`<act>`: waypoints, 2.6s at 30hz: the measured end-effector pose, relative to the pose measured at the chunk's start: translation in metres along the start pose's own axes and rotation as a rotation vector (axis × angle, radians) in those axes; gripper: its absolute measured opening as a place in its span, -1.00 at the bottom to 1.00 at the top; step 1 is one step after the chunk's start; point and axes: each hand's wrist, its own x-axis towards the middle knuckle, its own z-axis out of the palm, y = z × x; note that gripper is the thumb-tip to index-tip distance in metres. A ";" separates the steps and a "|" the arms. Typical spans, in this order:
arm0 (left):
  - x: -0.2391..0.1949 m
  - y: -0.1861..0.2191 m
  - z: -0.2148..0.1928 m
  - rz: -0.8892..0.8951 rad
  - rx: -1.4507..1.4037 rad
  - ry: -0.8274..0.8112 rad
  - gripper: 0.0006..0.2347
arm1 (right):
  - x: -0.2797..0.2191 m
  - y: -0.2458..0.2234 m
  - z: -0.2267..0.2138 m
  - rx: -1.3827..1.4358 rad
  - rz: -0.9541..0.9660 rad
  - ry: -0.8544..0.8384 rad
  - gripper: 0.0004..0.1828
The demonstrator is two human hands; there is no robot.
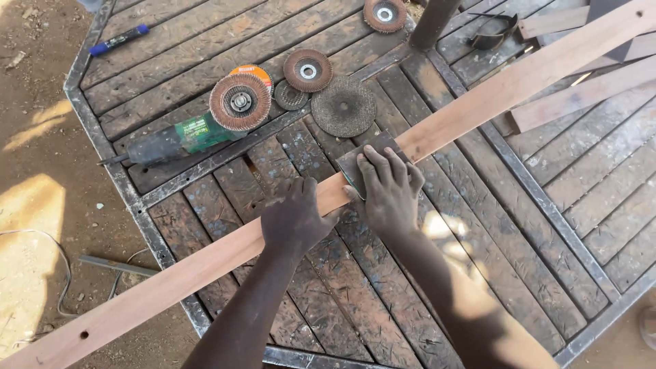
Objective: Sanding a curved wooden component using a piece of sandpaper on a metal workbench
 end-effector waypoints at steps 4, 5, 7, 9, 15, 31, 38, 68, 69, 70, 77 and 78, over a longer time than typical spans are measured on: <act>0.010 -0.020 0.016 -0.063 -0.171 0.053 -0.55 | 0.013 0.020 0.004 -0.007 -0.121 -0.057 -0.15; 0.020 -0.026 0.027 -0.095 -0.268 0.041 -0.60 | 0.016 0.023 0.006 -0.003 -0.129 -0.084 -0.18; 0.023 -0.016 0.034 -0.138 -0.215 0.087 -0.66 | 0.029 0.022 -0.032 -0.019 -0.215 -0.077 -0.35; 0.022 -0.017 0.034 -0.206 -0.142 0.141 -0.69 | 0.045 0.026 -0.049 -0.004 -0.311 -0.062 -0.49; 0.014 -0.011 0.027 -0.203 -0.121 0.204 -0.74 | 0.032 0.060 -0.046 0.004 -0.157 0.127 -0.61; 0.010 -0.015 0.038 -0.131 -0.089 0.207 -0.78 | 0.011 0.047 -0.052 0.303 -0.232 -0.032 -0.71; 0.020 -0.021 0.023 -0.111 -0.068 0.090 -0.73 | 0.001 0.002 -0.053 0.517 -0.256 -0.055 -0.67; -0.004 -0.069 -0.016 -0.019 -0.270 -0.125 -0.63 | 0.001 0.054 -0.037 -0.033 -0.203 -0.214 -0.13; -0.006 -0.075 -0.020 -0.044 -0.266 -0.117 -0.63 | 0.007 0.043 -0.037 -0.015 -0.221 -0.208 -0.13; -0.004 -0.074 -0.021 -0.081 -0.233 -0.143 -0.62 | 0.006 0.040 -0.043 -0.020 -0.212 -0.155 -0.31; 0.015 -0.085 0.003 -0.117 -0.077 -0.074 -0.65 | 0.001 0.020 -0.032 0.141 -0.163 0.134 -0.60; 0.008 -0.085 -0.001 -0.117 -0.087 -0.070 -0.65 | 0.001 0.024 -0.039 0.134 -0.171 0.132 -0.60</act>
